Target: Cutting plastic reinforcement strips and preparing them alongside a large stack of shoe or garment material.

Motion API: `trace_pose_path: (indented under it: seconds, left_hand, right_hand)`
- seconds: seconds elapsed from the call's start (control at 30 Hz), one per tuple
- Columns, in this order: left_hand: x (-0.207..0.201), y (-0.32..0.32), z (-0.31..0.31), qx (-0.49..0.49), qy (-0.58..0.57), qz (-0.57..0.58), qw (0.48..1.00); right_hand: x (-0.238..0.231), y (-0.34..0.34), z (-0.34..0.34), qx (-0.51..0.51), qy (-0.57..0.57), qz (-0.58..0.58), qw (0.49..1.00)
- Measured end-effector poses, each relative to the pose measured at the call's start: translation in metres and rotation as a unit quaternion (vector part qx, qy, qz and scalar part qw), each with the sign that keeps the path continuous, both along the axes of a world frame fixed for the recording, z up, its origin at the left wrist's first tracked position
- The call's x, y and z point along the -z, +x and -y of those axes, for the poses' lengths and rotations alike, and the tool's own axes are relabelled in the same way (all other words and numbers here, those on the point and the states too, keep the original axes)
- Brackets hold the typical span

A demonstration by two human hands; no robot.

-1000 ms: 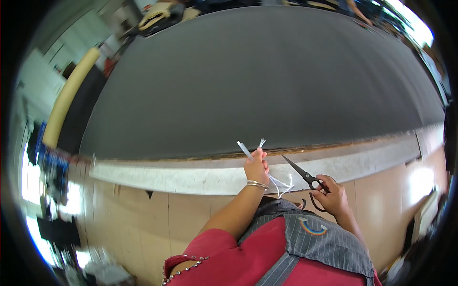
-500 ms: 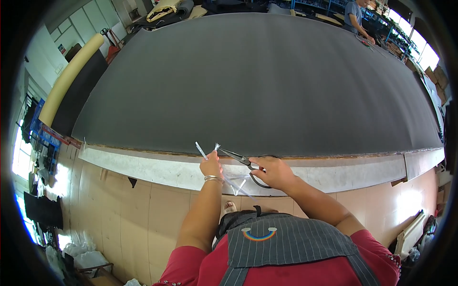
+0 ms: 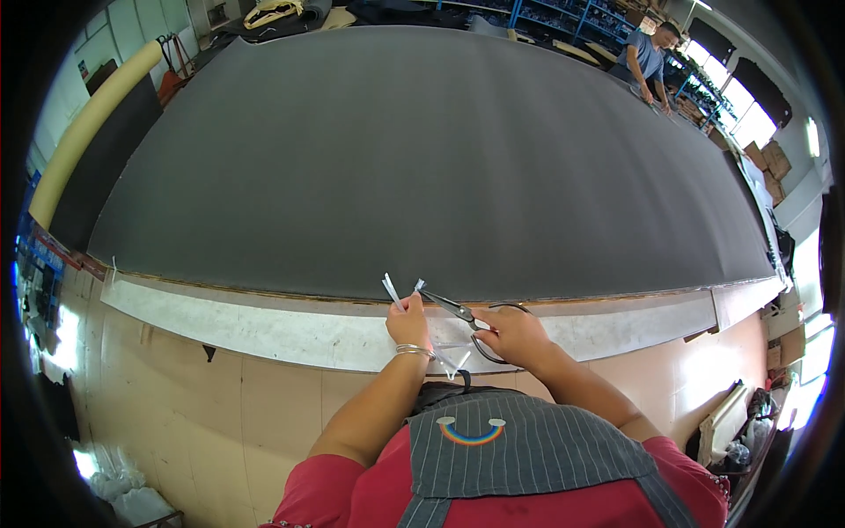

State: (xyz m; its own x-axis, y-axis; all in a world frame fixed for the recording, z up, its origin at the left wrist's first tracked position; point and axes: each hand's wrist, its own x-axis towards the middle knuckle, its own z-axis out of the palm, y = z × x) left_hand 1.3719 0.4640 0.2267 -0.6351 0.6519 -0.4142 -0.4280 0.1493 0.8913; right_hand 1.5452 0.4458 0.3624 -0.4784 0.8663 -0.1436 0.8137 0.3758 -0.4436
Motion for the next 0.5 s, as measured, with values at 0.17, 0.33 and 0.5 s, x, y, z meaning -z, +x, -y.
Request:
trace_pose_path:
  seconds: [0.17,0.33,0.5]
  left_hand:
    - [0.002,-0.003,0.001,0.022,0.010,0.011,1.000]
    - [-0.030,-0.022,0.017,0.143,0.012,0.164,0.976]
    - [-0.017,-0.045,0.037,0.130,0.061,0.178,0.974]
  right_hand:
    - [-0.011,-0.013,0.012,0.028,0.004,0.059,0.998]
    - [-0.044,-0.032,-0.007,-0.021,0.043,0.130,0.990]
    - [-0.089,-0.073,-0.043,-0.106,0.019,0.257,0.960]
